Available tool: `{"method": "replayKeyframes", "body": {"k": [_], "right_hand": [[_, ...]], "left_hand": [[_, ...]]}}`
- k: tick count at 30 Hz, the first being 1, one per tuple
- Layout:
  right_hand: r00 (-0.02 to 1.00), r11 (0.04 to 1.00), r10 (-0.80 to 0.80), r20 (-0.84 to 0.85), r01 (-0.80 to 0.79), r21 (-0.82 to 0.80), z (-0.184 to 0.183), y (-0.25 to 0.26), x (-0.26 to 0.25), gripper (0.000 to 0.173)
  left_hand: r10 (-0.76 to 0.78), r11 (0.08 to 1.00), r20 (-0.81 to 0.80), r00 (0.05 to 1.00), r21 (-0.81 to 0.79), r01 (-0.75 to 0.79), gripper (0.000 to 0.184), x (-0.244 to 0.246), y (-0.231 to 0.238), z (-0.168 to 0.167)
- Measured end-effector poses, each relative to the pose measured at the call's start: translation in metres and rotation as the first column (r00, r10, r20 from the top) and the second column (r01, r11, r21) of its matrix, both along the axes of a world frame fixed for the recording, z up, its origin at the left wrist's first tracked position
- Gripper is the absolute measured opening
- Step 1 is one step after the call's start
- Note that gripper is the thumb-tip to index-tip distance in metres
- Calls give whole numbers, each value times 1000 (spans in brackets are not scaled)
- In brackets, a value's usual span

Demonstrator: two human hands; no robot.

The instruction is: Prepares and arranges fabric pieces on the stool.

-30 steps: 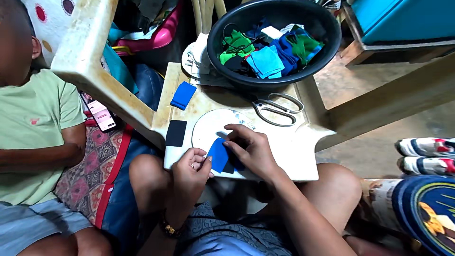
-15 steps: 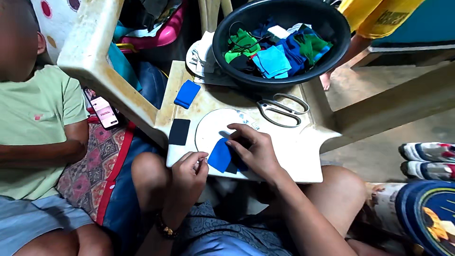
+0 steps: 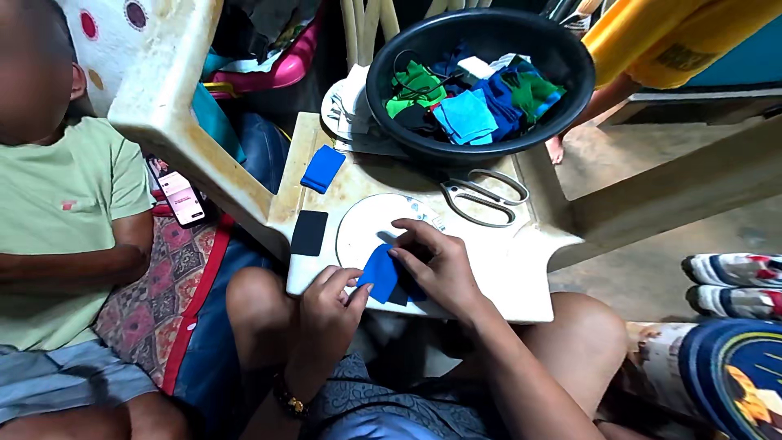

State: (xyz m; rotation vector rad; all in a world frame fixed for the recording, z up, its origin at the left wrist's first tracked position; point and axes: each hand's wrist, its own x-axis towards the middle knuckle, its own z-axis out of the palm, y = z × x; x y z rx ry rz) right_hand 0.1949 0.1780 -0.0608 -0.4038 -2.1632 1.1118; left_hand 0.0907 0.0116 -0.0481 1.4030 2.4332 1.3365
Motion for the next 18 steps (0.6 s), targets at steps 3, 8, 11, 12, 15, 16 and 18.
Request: {"method": "replayKeyframes", "body": {"k": [3,8,11,12,15,16,18], "right_hand": [[1000,1000,-3,4,3,-7,0,0,0,32],[1000,1000,-2,3,2,-2,0,0,0,32],[1000,1000,-1,3,1,4,0,0,0,33],[1000,1000,1,5,-1,6,-1,0,0,33],[1000,1000,0,-5,0,7,-1,0,0,33],[1000,1000,-2,-6,2,10,-1,0,0,33],[1000,1000,-2,-9,2,14,-1,0,0,33]], "left_hand": [[9,999,81,997,38,-12,18,-2,-1,0],[-15,998,222,975,62,1,22,-4,-3,2],[-14,999,135,991,34,10,20,-2,-1,3],[-16,1000,85,996,12,15,21,-2,-1,2],[-24,1000,-13,1000,-6,24,26,1,-1,-1],[-23,1000,-36,999,2,23,26,2,-1,-2],[-18,1000,-79,997,7,18,24,4,0,-3]]}}
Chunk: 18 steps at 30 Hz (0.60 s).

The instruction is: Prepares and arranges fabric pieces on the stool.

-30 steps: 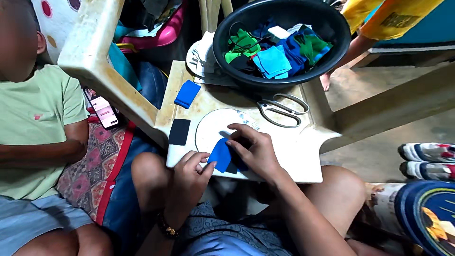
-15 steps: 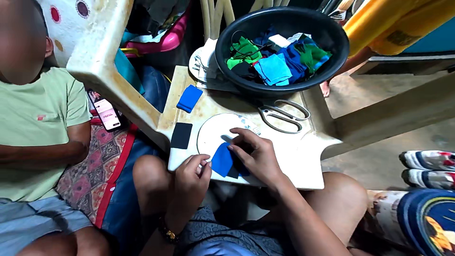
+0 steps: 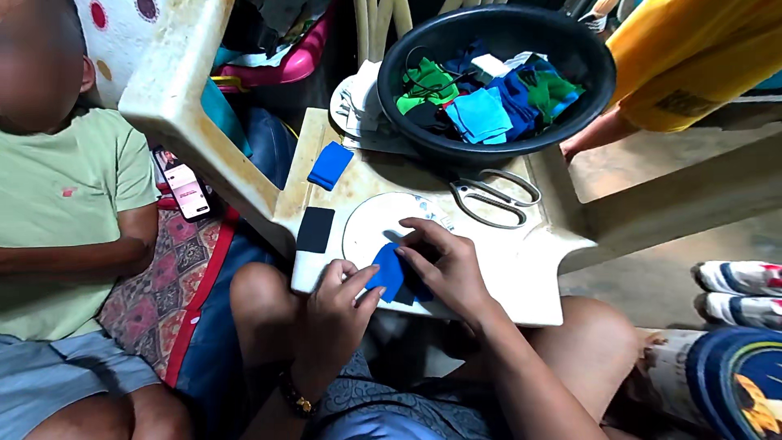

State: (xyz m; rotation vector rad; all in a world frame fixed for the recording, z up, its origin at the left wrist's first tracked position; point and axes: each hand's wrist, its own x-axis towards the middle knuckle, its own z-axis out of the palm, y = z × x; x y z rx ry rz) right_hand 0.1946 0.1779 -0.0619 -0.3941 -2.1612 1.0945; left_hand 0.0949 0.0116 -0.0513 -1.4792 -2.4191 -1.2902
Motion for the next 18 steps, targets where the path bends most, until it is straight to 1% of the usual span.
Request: {"method": "replayKeyframes", "body": {"k": [4,11,16,18], "right_hand": [[1000,1000,0,12,0,-1,1,0,-1,32],[1000,1000,-21,4,21,2,2,0,0,30],[976,985,-148,-160,159,62,2,4,6,23],[963,982,-167,-211,182,54,5,7,11,23]], "left_hand": [[12,999,-63,998,-34,-15,22,2,1,-1],[18,999,-70,997,-50,-21,23,3,1,-1],[23,999,-81,996,-43,-26,23,4,2,-1],[22,998,-79,997,-50,-26,23,4,2,0]]}}
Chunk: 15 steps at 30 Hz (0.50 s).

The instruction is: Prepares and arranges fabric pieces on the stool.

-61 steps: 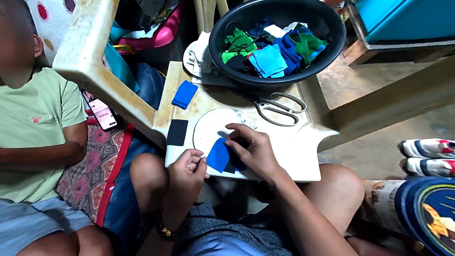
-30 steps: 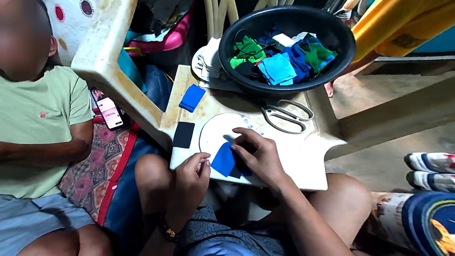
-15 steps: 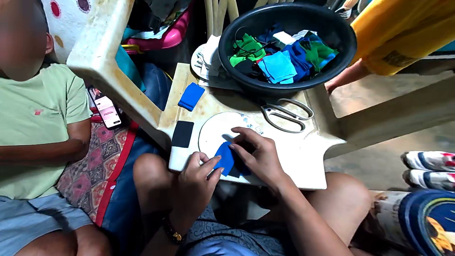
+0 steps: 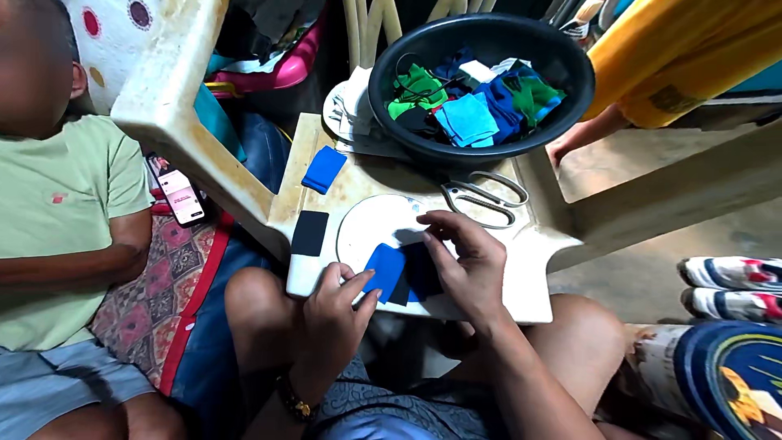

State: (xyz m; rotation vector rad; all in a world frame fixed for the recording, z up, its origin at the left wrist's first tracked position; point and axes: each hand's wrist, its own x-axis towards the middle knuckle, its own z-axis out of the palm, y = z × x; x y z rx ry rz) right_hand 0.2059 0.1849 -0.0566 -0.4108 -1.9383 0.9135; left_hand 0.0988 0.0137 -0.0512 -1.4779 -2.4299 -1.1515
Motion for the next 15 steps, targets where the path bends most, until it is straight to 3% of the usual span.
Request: {"method": "replayKeyframes", "body": {"k": [5,11,15], "right_hand": [[999,998,34,24,-33,-57,3,16,14,27],[896,933,339,287,-359,20,5,2,6,33],[919,964,200,339,-247,100,2,0,1,40]], "left_hand": [[-1,1000,13,1000,-30,2,24,0,0,1],[-6,1000,15,1000,-25,6,23,-1,0,2],[-6,999,8,1000,-33,6,23,-1,0,2]]}}
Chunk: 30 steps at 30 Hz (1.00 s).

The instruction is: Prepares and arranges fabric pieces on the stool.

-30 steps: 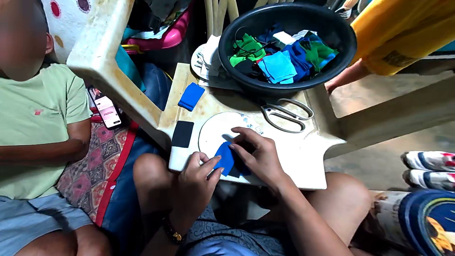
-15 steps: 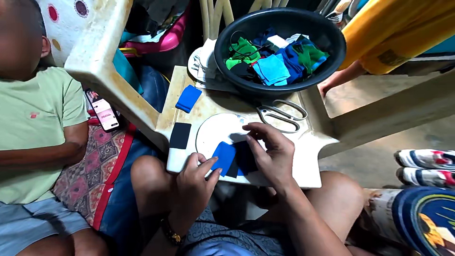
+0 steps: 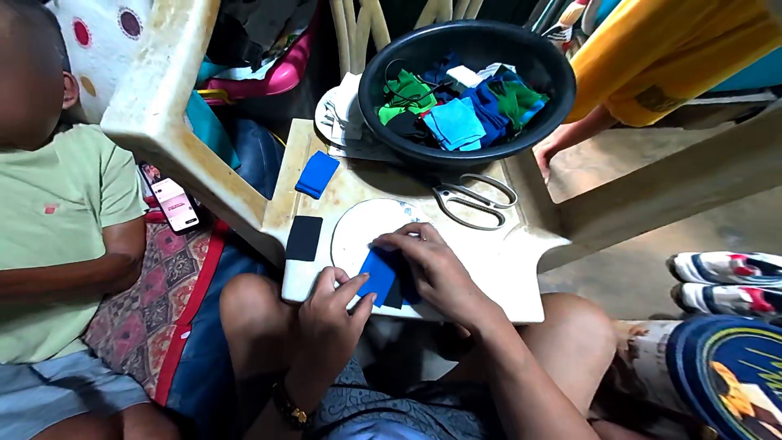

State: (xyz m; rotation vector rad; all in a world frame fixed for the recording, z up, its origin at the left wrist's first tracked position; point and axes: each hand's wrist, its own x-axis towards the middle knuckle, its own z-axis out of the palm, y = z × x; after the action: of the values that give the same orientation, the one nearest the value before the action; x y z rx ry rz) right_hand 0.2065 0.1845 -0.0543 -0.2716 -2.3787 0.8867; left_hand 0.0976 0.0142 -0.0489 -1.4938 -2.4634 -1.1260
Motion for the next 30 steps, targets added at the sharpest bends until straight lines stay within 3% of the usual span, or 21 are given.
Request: {"method": "replayKeyframes", "body": {"k": [3,8,10,13,17,20,22,26,30], "right_hand": [[995,996,-88,-42,89,21,0,2,1,41],[997,996,77,-2,-77,-41,0,-6,-3,39],[1000,999,-1,-26,3,46,-4,-6,-6,37],[994,998,-52,-93,56,40,-4,-6,-4,32],[986,992,121,-116,-122,-2,1,-11,-4,22],[983,987,163,-84,-163,14,-2,-14,-6,19],[985,987,160,-69,-160,1,-1,-14,-7,22],[988,988,146,-48,-148,-35,0,-15,-6,36],[990,989,139,-34,-141,-54,0,-15,-6,40]], "left_hand": [[3,1000,-2,1000,8,-3,23,0,0,-1],[2,1000,13,1000,17,-2,24,-1,0,0],[3,1000,16,1000,15,-3,24,-1,0,-1],[7,1000,14,1000,18,-7,24,0,0,-2],[5,1000,4,1000,23,-5,24,0,-1,-1],[-39,999,79,996,7,39,23,-4,-2,6],[-35,999,142,989,15,34,21,-17,-2,16],[58,998,56,997,1,-58,18,-57,1,27],[-76,989,36,996,-127,80,18,-85,-4,32]]}}
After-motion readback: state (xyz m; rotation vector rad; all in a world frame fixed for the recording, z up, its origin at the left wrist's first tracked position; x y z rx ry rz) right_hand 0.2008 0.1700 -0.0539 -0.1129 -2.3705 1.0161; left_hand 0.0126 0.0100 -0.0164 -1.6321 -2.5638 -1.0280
